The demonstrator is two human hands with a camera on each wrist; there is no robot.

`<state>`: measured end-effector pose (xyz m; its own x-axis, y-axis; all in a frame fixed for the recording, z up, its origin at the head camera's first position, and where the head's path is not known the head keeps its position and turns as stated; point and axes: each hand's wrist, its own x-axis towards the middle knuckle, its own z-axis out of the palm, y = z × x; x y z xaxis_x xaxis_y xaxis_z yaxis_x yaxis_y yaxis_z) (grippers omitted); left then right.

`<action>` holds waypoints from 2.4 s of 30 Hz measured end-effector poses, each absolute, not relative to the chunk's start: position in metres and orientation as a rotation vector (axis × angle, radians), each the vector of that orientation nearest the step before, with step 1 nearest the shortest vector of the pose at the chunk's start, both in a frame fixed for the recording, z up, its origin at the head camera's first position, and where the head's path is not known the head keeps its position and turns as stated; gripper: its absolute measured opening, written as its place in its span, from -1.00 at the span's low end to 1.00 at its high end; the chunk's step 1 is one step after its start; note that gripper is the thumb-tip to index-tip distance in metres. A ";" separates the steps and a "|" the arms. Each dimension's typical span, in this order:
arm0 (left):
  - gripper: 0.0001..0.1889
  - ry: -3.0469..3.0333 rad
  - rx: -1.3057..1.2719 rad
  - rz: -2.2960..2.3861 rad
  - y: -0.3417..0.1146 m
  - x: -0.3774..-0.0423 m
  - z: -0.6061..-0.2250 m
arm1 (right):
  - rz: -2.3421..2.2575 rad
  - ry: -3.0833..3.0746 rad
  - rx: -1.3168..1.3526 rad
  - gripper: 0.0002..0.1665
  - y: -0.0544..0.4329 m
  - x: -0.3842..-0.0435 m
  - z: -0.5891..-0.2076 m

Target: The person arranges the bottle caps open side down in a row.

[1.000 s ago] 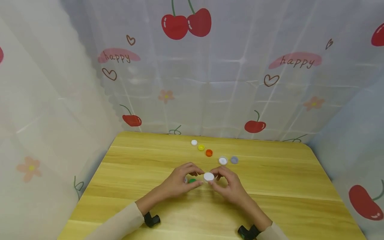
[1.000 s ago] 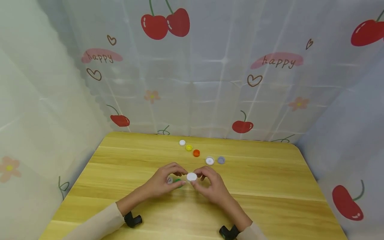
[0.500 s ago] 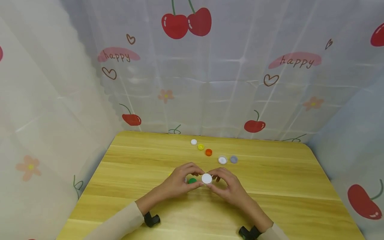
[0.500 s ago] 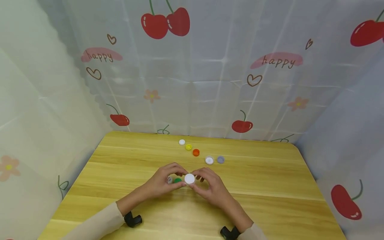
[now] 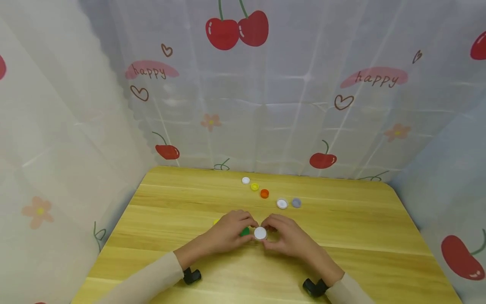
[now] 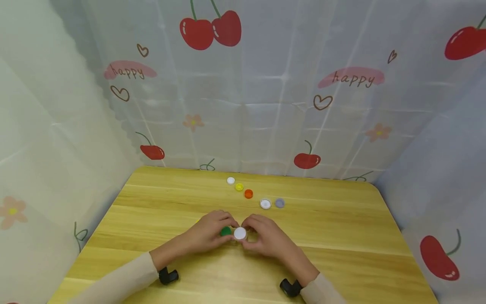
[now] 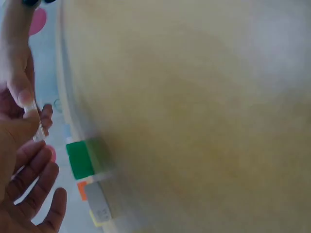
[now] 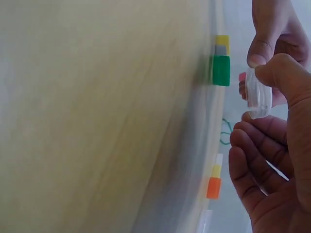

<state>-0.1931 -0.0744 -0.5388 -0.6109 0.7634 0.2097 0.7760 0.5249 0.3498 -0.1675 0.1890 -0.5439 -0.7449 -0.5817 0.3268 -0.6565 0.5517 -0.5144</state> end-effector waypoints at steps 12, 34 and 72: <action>-0.66 -2.767 -1.325 -0.339 -0.069 -0.196 -0.552 | 0.770 -2.839 1.085 -0.74 0.179 -0.179 -0.550; -0.56 -2.899 -1.283 -0.518 -0.065 -0.200 -0.548 | 1.064 -2.906 0.844 -0.47 0.202 -0.181 -0.553; -0.63 -2.955 -1.308 -0.237 0.041 -0.296 -0.540 | 1.091 -2.776 0.381 -0.67 0.253 -0.234 -0.575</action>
